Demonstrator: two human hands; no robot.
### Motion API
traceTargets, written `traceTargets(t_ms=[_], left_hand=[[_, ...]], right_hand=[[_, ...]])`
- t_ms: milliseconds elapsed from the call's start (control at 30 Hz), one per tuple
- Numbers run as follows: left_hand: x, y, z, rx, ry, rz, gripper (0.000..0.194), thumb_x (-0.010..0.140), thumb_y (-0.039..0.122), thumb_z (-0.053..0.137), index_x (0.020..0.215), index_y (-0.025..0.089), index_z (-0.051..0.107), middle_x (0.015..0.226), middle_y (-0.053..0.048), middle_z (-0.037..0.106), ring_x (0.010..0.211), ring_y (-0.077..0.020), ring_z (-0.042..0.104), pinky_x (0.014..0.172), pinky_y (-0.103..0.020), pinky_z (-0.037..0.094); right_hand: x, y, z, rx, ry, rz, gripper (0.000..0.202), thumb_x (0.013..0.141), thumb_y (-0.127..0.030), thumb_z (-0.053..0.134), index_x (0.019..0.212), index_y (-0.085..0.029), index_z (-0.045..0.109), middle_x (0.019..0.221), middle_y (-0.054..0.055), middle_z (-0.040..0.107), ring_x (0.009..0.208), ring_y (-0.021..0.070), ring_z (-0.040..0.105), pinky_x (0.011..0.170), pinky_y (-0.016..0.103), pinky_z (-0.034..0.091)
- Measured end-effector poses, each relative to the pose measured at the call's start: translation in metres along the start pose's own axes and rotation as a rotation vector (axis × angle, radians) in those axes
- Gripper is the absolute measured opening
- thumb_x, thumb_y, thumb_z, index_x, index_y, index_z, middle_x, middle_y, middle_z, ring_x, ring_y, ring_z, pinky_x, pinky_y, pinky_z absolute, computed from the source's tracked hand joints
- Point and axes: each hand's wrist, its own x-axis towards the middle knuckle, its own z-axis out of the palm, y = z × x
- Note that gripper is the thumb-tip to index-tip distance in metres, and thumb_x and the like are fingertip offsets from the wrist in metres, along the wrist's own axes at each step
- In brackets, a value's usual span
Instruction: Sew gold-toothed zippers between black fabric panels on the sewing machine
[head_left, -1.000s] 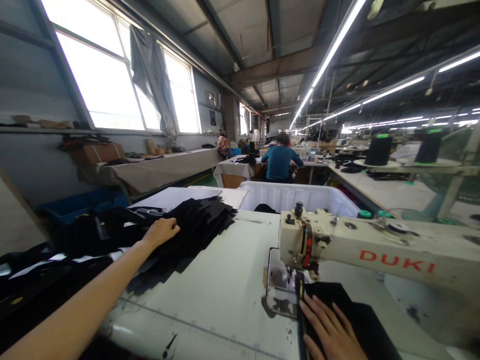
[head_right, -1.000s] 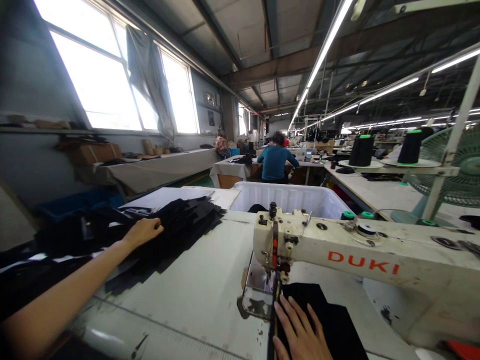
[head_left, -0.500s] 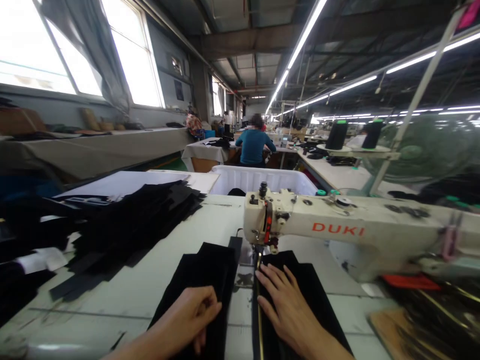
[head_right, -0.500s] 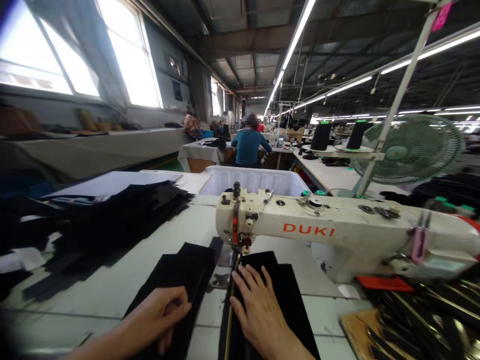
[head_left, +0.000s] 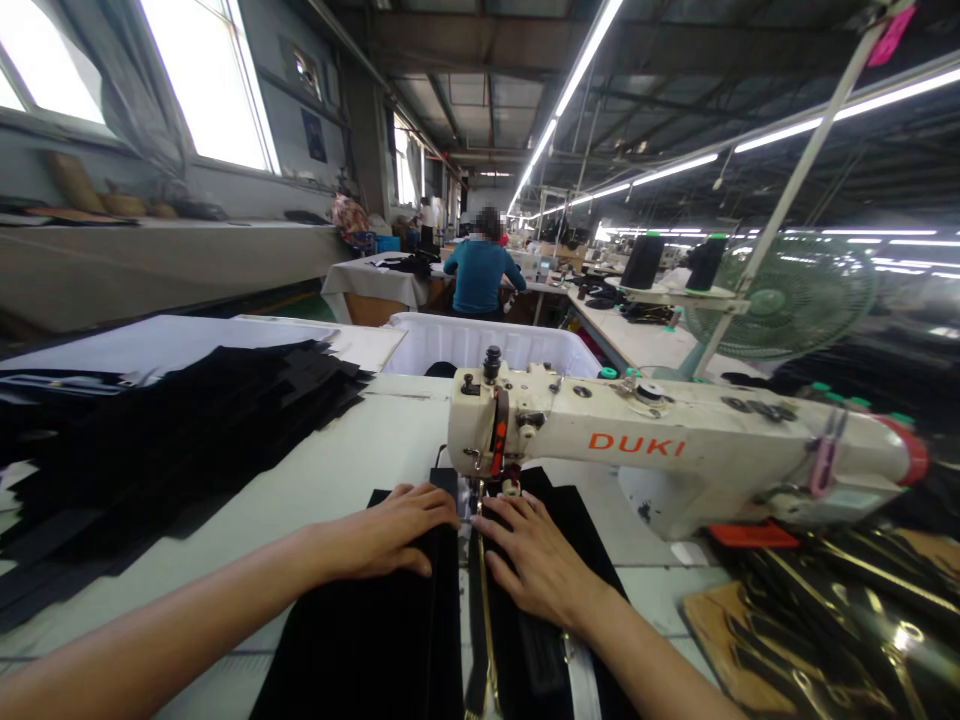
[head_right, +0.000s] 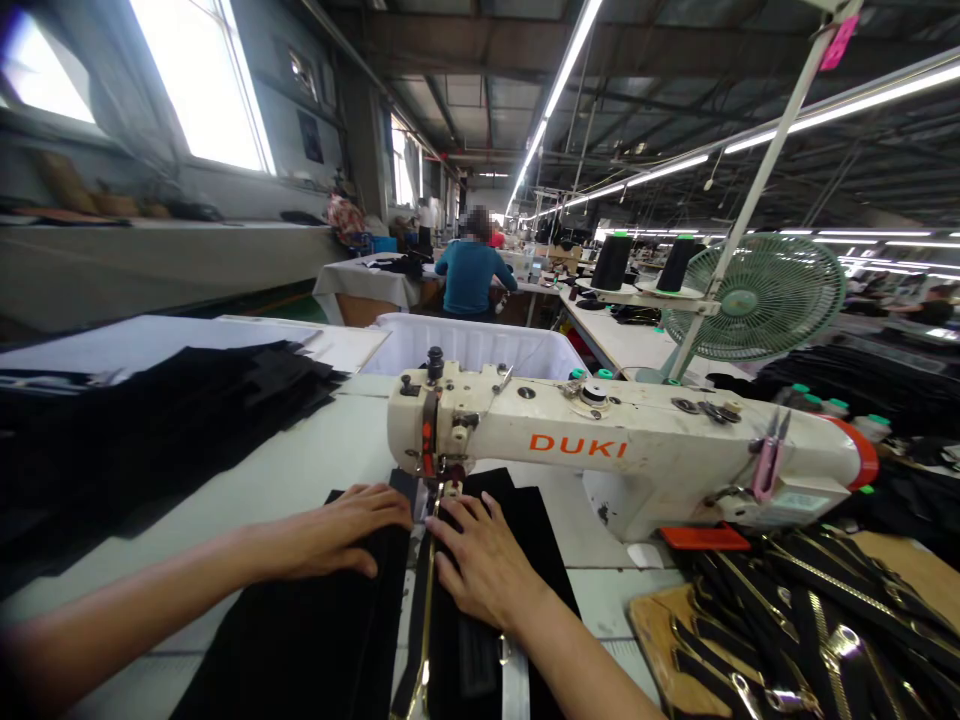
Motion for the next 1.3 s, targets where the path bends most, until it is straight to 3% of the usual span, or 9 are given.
traceTargets(t_ms=[133, 233, 433, 600, 733, 1000, 1167, 1233, 1300], left_hand=[[0.008, -0.013, -0.002, -0.012, -0.07, 0.028, 0.045, 0.074, 0.031, 0.085, 0.112, 0.028, 0.063, 0.112, -0.002, 0.063, 0.106, -0.0288, 0.057, 0.095, -0.037, 0.038], [0.008, -0.017, -0.004, -0.017, -0.086, 0.055, 0.038, 0.067, 0.034, 0.089, 0.095, 0.026, 0.066, 0.099, 0.0, 0.062, 0.098, -0.0268, 0.058, 0.085, -0.031, 0.04], [-0.012, -0.008, -0.004, -0.022, 0.016, 0.07, 0.027, 0.077, 0.034, 0.083, 0.09, 0.022, 0.062, 0.106, -0.001, 0.06, 0.104, -0.0255, 0.054, 0.095, -0.035, 0.037], [-0.034, -0.008, 0.004, -0.034, 0.15, 0.055, 0.019, 0.087, 0.028, 0.074, 0.1, 0.024, 0.061, 0.103, -0.001, 0.06, 0.1, -0.0223, 0.055, 0.09, -0.031, 0.042], [-0.048, -0.006, 0.009, -0.045, 0.252, 0.084, 0.004, 0.094, 0.019, 0.06, 0.094, 0.022, 0.061, 0.115, -0.005, 0.056, 0.106, -0.0222, 0.053, 0.094, -0.033, 0.043], [-0.07, 0.03, -0.011, -0.095, 0.306, 0.183, 0.016, 0.095, 0.01, 0.051, 0.084, 0.022, 0.051, 0.097, -0.002, 0.063, 0.102, -0.0205, 0.054, 0.095, -0.037, 0.041], [-0.079, 0.042, -0.022, -0.016, 0.264, 0.211, 0.013, 0.096, 0.01, 0.05, 0.096, 0.023, 0.054, 0.095, 0.0, 0.064, 0.091, -0.017, 0.06, 0.112, -0.045, 0.026], [-0.081, 0.046, -0.023, 0.093, 0.27, 0.214, 0.011, 0.099, 0.013, 0.046, 0.094, 0.022, 0.051, 0.086, 0.0, 0.06, 0.085, -0.0177, 0.059, 0.106, -0.043, 0.033], [-0.083, 0.049, -0.024, 0.189, 0.255, 0.203, 0.013, 0.101, 0.017, 0.044, 0.091, 0.022, 0.05, 0.078, 0.0, 0.056, 0.08, -0.0189, 0.056, 0.088, -0.035, 0.042]], right_hand=[[-0.002, 0.006, -0.002, 0.004, -0.019, 0.006, 0.043, 0.097, -0.027, 0.052, 0.14, -0.033, 0.051, 0.145, 0.003, 0.05, 0.136, 0.0242, 0.043, 0.117, 0.054, 0.027], [-0.007, -0.008, -0.001, -0.009, 0.029, 0.066, 0.043, 0.094, -0.019, 0.052, 0.136, -0.03, 0.055, 0.146, 0.005, 0.05, 0.136, 0.0275, 0.043, 0.116, 0.057, 0.027], [-0.023, -0.078, 0.02, 0.22, 0.296, 0.26, 0.03, 0.091, -0.017, 0.053, 0.121, -0.02, 0.056, 0.113, 0.011, 0.061, 0.102, 0.0259, 0.062, 0.087, 0.041, 0.056], [-0.025, -0.109, 0.058, 0.104, 0.452, 0.252, 0.029, 0.088, -0.022, 0.056, 0.117, -0.023, 0.054, 0.105, 0.01, 0.063, 0.088, 0.0297, 0.065, 0.073, 0.044, 0.058], [-0.018, -0.12, 0.077, 0.023, 0.538, 0.373, 0.026, 0.088, -0.022, 0.059, 0.113, -0.023, 0.055, 0.101, 0.011, 0.063, 0.087, 0.0324, 0.064, 0.072, 0.048, 0.056], [-0.023, -0.136, 0.065, 0.036, 0.663, 0.296, 0.033, 0.096, -0.015, 0.049, 0.127, -0.023, 0.052, 0.109, 0.012, 0.06, 0.087, 0.0256, 0.063, 0.073, 0.04, 0.055], [-0.025, -0.143, 0.057, 0.107, 0.725, 0.253, 0.029, 0.096, -0.013, 0.049, 0.121, -0.025, 0.054, 0.102, 0.01, 0.057, 0.083, 0.0215, 0.061, 0.07, 0.033, 0.054], [-0.024, -0.145, 0.056, 0.158, 0.722, 0.255, 0.024, 0.095, -0.013, 0.05, 0.117, -0.024, 0.054, 0.105, 0.01, 0.056, 0.087, 0.022, 0.061, 0.072, 0.033, 0.055], [-0.023, -0.145, 0.055, 0.252, 0.671, 0.225, 0.014, 0.094, -0.012, 0.048, 0.099, -0.023, 0.053, 0.102, 0.008, 0.057, 0.09, 0.0216, 0.061, 0.076, 0.032, 0.055]])
